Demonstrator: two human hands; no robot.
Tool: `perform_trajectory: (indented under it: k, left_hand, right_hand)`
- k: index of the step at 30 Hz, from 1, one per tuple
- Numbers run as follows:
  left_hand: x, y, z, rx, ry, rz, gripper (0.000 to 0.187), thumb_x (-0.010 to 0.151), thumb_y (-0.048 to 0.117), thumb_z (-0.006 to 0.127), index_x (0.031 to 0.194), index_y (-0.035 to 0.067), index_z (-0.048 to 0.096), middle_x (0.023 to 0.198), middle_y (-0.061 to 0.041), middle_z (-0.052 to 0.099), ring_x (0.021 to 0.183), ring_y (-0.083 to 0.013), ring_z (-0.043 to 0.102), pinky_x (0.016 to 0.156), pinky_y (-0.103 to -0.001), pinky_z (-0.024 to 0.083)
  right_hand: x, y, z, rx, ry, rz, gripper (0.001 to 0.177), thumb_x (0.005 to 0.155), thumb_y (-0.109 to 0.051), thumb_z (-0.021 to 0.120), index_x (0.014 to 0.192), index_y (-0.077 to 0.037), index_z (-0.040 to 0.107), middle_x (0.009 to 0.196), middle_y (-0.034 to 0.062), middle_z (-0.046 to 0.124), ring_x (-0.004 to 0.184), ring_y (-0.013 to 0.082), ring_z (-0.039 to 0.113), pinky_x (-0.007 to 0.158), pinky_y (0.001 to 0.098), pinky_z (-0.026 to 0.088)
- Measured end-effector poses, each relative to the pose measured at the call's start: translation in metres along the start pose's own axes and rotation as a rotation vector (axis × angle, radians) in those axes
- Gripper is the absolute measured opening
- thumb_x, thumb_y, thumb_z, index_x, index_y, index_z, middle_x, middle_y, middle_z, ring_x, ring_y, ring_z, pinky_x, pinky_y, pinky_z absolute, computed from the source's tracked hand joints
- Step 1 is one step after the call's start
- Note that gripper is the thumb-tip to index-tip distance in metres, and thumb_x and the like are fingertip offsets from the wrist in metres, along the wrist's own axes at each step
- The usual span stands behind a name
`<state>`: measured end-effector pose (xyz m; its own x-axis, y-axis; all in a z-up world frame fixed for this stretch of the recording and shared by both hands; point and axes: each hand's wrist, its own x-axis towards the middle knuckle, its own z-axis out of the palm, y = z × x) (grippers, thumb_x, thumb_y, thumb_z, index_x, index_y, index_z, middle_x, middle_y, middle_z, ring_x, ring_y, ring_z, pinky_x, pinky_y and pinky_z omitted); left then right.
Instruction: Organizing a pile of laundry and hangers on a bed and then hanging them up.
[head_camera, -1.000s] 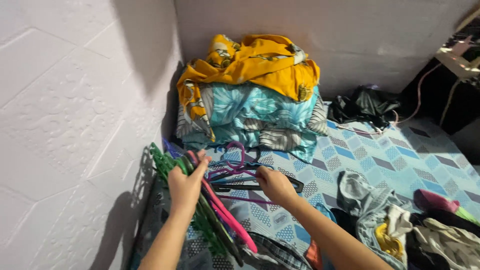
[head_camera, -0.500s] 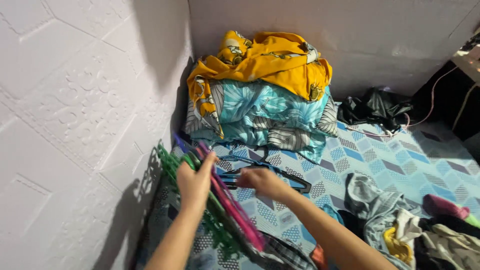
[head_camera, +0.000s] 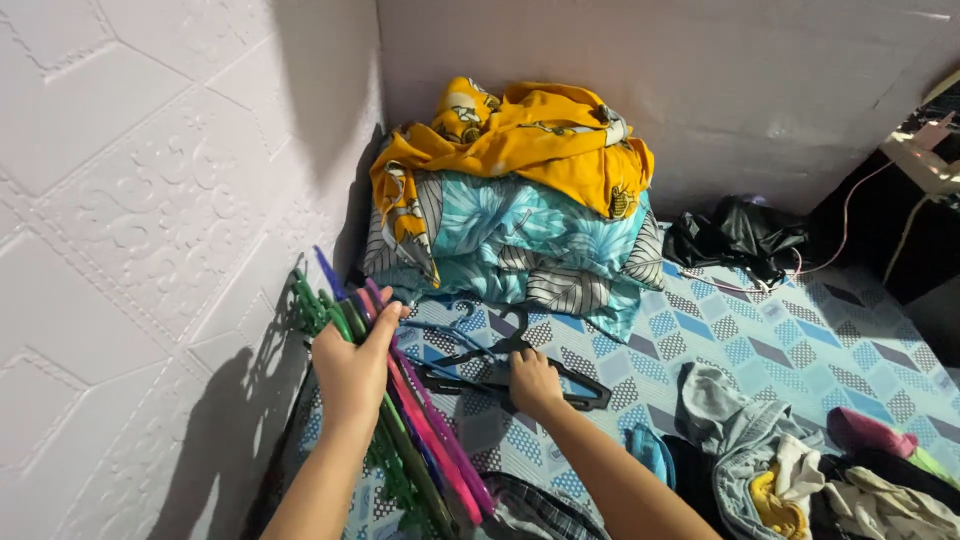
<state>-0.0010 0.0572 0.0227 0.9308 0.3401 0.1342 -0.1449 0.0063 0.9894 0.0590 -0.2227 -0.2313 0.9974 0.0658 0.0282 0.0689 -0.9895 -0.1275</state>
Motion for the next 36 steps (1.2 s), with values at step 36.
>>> perform_trajectory:
  k: [36]
  left_hand:
    - [-0.007,0.006,0.015,-0.145,-0.060,-0.045,0.028,0.084,0.018,0.081,0.106,0.000,0.078,0.099,-0.008,0.080,0.088,-0.0117,0.071,0.083,-0.027,0.054]
  right_hand:
    - [-0.042,0.074,-0.038,0.044,-0.108,0.175,0.050,0.089,-0.030,0.067,0.133,-0.010,0.056,0.134,0.0144,0.059,0.122,0.0360,0.058,0.095,0.0489,0.050]
